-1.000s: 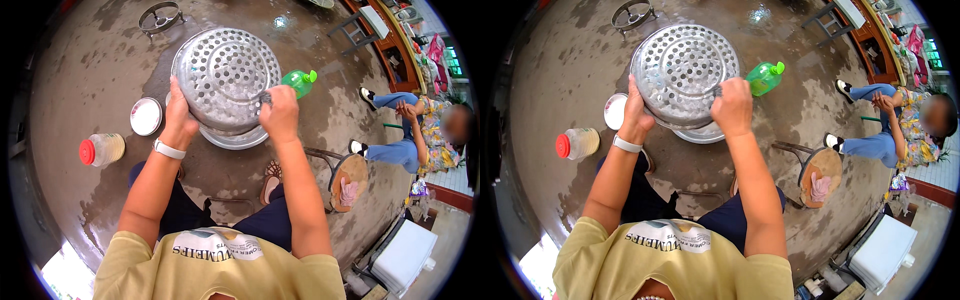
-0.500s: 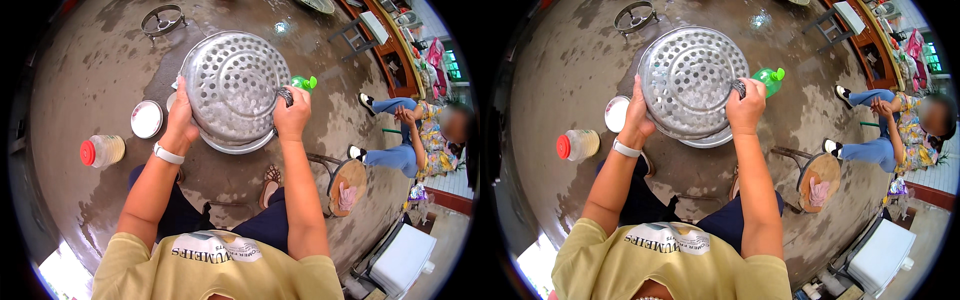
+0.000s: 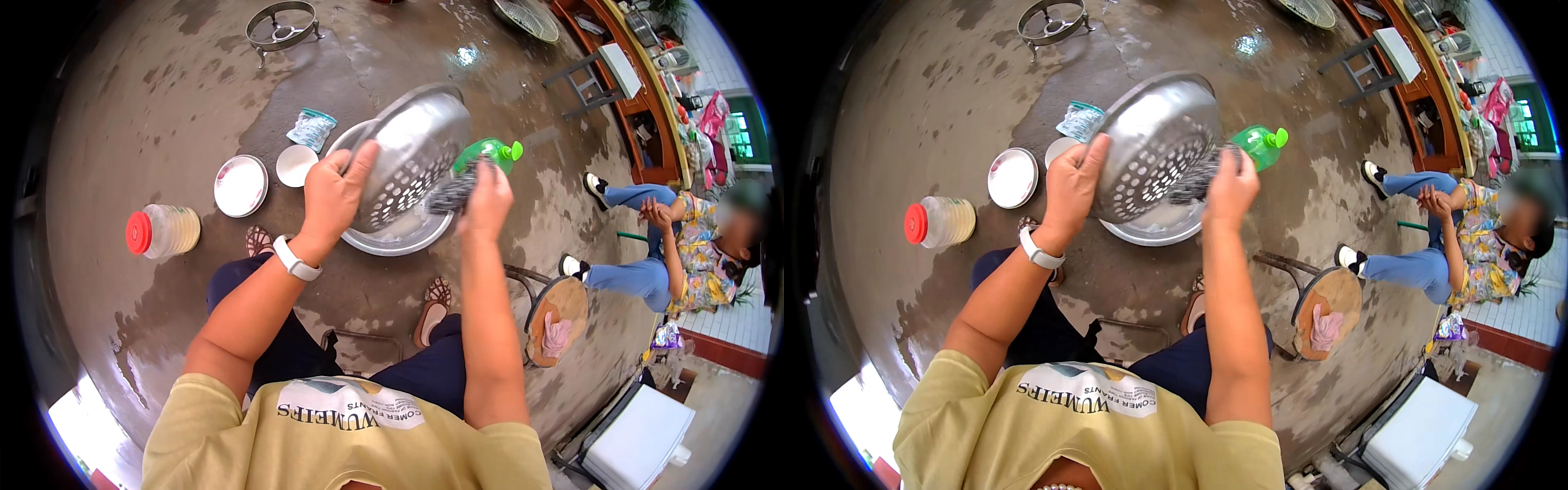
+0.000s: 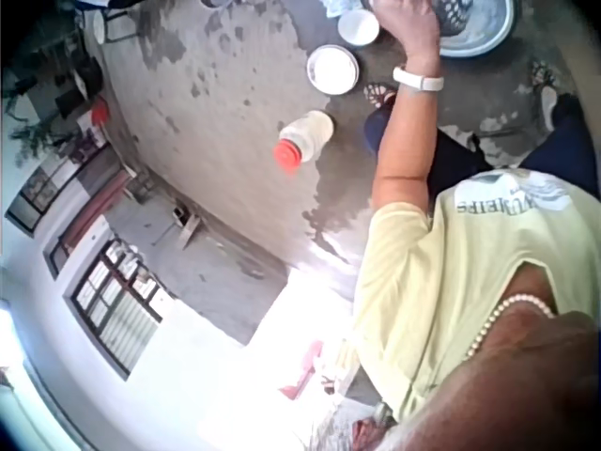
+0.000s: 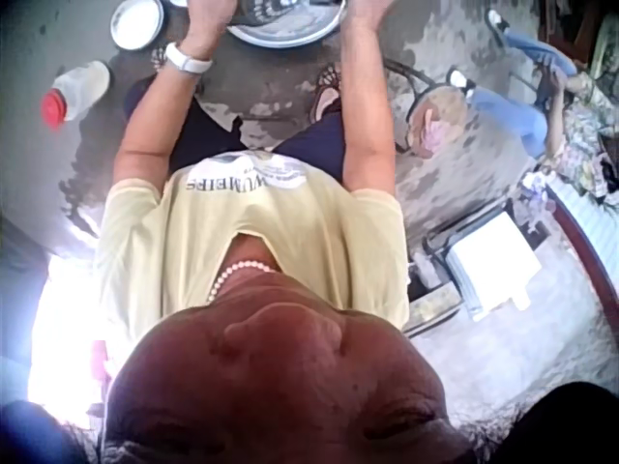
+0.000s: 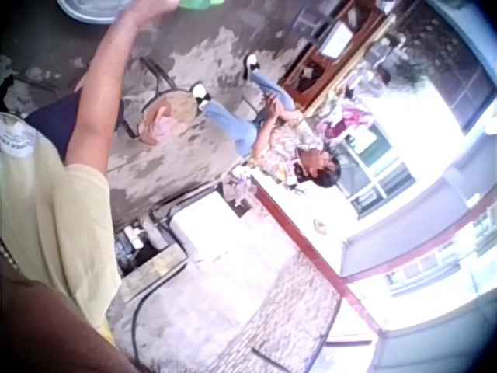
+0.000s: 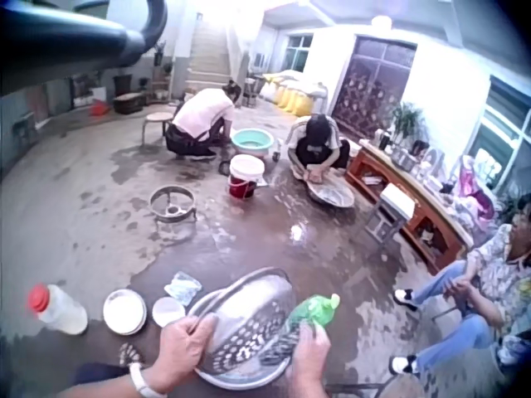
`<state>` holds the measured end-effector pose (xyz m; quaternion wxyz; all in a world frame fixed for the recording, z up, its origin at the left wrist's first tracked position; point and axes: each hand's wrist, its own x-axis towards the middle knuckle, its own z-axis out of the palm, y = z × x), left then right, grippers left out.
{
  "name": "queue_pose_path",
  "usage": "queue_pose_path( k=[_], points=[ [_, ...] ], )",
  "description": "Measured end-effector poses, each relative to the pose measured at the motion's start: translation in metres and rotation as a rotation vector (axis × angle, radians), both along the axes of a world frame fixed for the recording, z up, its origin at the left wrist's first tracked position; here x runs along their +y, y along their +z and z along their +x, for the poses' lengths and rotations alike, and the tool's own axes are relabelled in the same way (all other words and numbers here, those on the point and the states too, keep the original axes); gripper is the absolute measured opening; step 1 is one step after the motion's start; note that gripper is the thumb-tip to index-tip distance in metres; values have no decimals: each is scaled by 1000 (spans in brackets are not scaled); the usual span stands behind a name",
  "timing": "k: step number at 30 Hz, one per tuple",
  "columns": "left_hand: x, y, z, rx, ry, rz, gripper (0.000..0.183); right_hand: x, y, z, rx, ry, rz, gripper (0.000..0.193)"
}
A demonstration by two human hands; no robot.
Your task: The person cleans a perforated metal tray by scrubbing its interior and exterior surfaces with steel wool over a basin of soapy water.
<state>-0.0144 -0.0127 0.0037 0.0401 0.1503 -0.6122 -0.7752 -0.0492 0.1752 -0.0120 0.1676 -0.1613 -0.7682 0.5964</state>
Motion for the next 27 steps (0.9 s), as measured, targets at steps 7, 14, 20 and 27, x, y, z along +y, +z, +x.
queue_pose_path(
  k=[7,14,20,27],
  points=[
    [10,7,17,727,-164,-1007,36,31,34,-2,-203,178,-965,28],
    [-1,12,21,916,-366,-1202,28,55,18,-3,-327,267,-973,34],
    [-2,28,13,898,-279,-1003,25,56,26,-4,-154,101,-721,40],
    [-14,22,-5,257,331,-427,41,81,38,-5,-38,219,-709,41]
  ],
)
